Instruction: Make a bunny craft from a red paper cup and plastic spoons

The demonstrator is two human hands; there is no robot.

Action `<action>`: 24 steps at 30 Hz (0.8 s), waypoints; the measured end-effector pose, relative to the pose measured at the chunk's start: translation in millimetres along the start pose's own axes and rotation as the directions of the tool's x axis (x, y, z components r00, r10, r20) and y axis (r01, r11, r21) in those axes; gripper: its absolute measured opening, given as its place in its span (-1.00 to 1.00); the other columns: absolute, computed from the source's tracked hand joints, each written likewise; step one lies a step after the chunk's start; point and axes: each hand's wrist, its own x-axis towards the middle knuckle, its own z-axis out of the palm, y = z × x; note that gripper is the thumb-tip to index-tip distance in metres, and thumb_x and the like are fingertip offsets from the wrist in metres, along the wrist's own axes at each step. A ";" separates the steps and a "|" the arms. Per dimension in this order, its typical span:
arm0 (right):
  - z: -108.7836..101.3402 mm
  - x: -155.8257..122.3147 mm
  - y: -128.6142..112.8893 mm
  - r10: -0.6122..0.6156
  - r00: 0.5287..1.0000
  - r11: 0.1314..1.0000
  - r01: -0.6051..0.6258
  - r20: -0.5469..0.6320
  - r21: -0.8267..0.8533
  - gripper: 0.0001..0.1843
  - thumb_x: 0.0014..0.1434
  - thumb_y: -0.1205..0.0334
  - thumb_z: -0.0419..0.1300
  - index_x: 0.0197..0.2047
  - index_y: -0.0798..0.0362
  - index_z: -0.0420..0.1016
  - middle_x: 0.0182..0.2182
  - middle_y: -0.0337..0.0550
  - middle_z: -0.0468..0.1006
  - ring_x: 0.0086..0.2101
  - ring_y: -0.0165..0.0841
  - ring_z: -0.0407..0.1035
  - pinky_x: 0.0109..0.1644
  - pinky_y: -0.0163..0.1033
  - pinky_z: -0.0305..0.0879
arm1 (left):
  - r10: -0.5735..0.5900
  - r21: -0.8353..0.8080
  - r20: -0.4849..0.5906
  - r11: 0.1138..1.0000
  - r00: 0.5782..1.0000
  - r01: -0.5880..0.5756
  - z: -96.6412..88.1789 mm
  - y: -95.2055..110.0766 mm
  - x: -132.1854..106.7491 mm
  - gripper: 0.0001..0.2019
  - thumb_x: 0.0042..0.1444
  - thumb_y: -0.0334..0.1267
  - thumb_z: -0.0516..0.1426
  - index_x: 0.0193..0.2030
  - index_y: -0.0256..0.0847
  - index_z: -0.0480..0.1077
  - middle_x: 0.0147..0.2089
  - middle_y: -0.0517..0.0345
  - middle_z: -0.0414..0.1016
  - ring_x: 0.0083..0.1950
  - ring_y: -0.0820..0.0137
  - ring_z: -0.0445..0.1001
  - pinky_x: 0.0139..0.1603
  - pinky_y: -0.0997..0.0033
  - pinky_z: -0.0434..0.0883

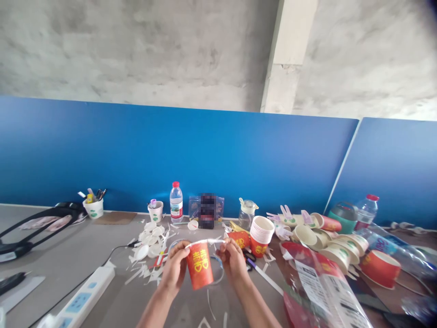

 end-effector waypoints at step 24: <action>6.5 -16.6 -5.3 0.116 0.885 0.989 -0.063 0.450 -0.132 -0.44 0.00 -0.36 0.33 -0.27 0.00 0.58 -0.29 -0.08 0.60 -0.23 -0.21 0.46 0.00 -0.10 0.31 | -0.059 -0.130 0.162 0.988 0.985 0.081 -1.8 -1.0 -1.7 -0.78 -0.10 -0.18 0.34 -0.52 -0.23 0.43 -0.51 0.25 0.44 -0.47 0.44 0.39 -0.37 0.42 0.33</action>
